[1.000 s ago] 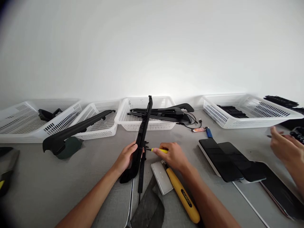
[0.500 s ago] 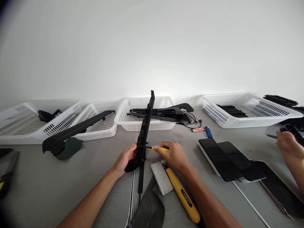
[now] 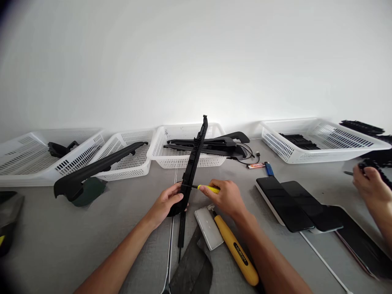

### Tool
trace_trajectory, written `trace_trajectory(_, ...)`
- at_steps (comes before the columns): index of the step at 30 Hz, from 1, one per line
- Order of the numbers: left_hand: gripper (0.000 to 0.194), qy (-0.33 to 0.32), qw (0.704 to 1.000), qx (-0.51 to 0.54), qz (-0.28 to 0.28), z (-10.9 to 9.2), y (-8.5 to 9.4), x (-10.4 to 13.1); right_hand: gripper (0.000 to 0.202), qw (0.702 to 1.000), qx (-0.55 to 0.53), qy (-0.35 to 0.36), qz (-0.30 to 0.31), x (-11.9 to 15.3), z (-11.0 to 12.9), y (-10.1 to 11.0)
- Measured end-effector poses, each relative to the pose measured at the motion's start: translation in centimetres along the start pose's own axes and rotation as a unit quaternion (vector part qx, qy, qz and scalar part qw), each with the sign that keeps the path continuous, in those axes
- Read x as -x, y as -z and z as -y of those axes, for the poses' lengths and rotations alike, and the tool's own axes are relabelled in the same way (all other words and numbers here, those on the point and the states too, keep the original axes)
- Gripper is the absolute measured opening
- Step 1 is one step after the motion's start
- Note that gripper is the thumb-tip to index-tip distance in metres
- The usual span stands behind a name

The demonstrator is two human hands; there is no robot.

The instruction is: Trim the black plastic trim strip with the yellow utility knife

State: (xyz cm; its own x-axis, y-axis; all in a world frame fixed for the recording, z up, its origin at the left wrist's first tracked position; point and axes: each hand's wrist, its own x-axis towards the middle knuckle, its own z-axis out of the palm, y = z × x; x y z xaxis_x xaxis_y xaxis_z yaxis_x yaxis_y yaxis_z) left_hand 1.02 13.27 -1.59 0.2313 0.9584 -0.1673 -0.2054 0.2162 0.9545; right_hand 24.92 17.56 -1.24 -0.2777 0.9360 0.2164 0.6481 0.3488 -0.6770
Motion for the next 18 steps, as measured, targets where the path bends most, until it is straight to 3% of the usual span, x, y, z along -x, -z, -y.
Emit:
trace_trajectory(4,0.053,-0.019,1.000,-0.004,-0.009,0.12,0.05,-0.07,0.068,1.000,-0.019,0.009,0.022,0.08,-0.04,0.07)
trace_trajectory(9,0.054,-0.016,1.000,-0.010,0.004,0.22,-0.03,-0.12,0.067,0.998,-0.050,-0.005,-0.026,0.09,-0.06,0.04)
trace_trajectory(12,0.057,-0.025,1.000,-0.006,-0.001,0.40,0.01,-0.22,0.064,0.999,-0.022,0.008,0.023,0.05,-0.06,-0.15)
trace_trajectory(16,0.057,-0.028,1.000,0.009,-0.008,0.58,0.02,-0.26,0.066,1.000,-0.025,0.002,0.008,-0.05,-0.21,-0.10)
trace_trajectory(18,0.056,-0.034,0.999,0.015,-0.019,0.58,0.00,-0.22,0.067,0.999,-0.022,0.006,0.036,-0.08,-0.35,0.04)
